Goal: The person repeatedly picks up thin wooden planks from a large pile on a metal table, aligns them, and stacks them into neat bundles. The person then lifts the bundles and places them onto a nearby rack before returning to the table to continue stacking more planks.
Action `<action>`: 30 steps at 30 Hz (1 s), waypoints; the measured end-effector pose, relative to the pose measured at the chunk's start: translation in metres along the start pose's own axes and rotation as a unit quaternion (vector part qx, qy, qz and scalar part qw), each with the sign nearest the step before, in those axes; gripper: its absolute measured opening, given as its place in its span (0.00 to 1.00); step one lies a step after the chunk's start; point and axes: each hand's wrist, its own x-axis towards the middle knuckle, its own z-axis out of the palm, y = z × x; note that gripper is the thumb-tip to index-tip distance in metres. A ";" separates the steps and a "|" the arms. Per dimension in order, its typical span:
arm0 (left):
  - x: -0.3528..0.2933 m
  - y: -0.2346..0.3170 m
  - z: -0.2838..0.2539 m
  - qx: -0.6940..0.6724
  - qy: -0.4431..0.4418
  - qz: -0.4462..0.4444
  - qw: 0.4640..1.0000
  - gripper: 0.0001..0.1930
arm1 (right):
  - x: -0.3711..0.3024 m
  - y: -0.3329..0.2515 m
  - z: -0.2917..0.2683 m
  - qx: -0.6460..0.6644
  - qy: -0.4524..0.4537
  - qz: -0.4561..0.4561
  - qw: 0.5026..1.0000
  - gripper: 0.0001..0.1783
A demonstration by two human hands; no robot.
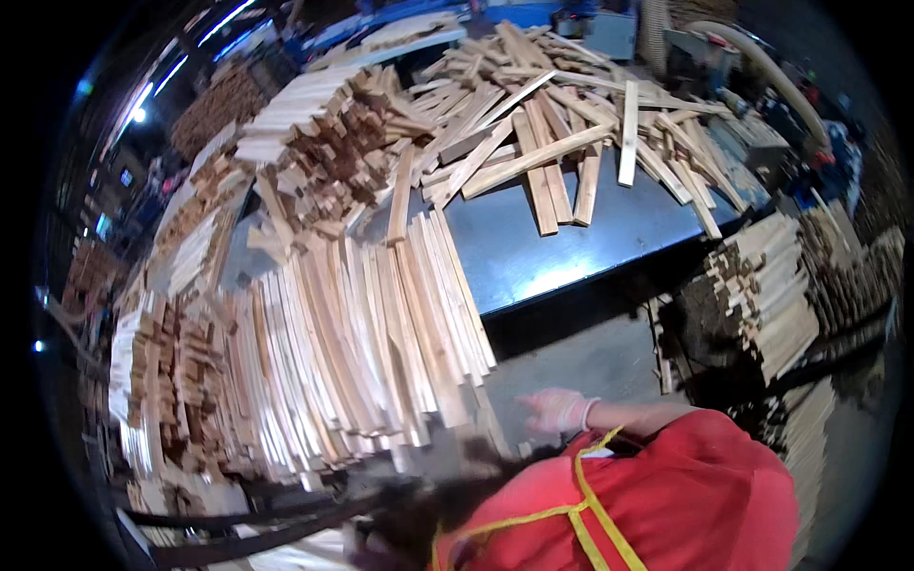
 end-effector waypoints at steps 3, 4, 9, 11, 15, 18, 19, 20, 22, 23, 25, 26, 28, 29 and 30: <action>0.048 0.093 0.097 -0.159 -0.070 0.054 0.983 0.13 | -0.024 0.074 -0.056 -0.047 -0.025 -0.013 0.999 0.38; 0.048 0.111 0.131 -0.171 -0.075 0.041 0.982 0.12 | -0.028 0.088 -0.067 -0.041 -0.011 -0.019 0.999 0.38; 0.145 0.240 0.218 -0.163 -0.264 0.129 0.942 0.33 | -0.039 0.151 -0.127 0.040 0.096 0.027 0.994 0.39; 0.179 0.280 0.261 -0.142 -0.326 0.156 0.922 0.37 | -0.033 0.183 -0.133 0.078 0.093 0.054 0.991 0.40; 0.228 0.333 0.374 -0.099 -0.366 0.195 0.905 0.44 | -0.021 0.222 -0.178 0.098 0.078 0.111 0.986 0.41; 0.287 0.365 0.467 -0.088 -0.345 0.185 0.916 0.47 | -0.004 0.261 -0.225 0.137 0.135 0.103 0.976 0.41; 0.309 0.373 0.501 -0.092 -0.335 0.177 0.921 0.47 | 0.004 0.270 -0.245 0.141 0.147 0.117 0.972 0.41; 0.330 0.379 0.541 -0.095 -0.323 0.172 0.926 0.47 | 0.013 0.275 -0.268 0.143 0.155 0.129 0.969 0.41; 0.363 0.387 0.615 -0.093 -0.304 0.160 0.934 0.47 | 0.031 0.282 -0.306 0.153 0.167 0.150 0.962 0.41; 0.376 0.392 0.637 -0.082 -0.289 0.173 0.938 0.46 | 0.042 0.286 -0.325 0.165 0.171 0.148 0.960 0.39; 0.406 0.401 0.670 -0.056 -0.252 0.199 0.945 0.44 | 0.070 0.280 -0.368 0.173 0.182 0.130 0.959 0.38; 0.420 0.402 0.681 -0.082 -0.307 0.182 0.931 0.42 | 0.083 0.280 -0.381 0.178 0.184 0.119 0.959 0.37; 0.450 0.413 0.676 -0.134 -0.420 0.157 0.884 0.39 | 0.113 0.306 -0.380 0.230 0.270 0.143 0.924 0.38; 0.464 0.422 0.669 -0.109 -0.450 0.156 0.873 0.39 | 0.129 0.330 -0.371 0.264 0.317 0.128 0.902 0.39; 0.483 0.431 0.662 -0.082 -0.475 0.157 0.862 0.38 | 0.147 0.353 -0.364 0.295 0.367 0.111 0.875 0.40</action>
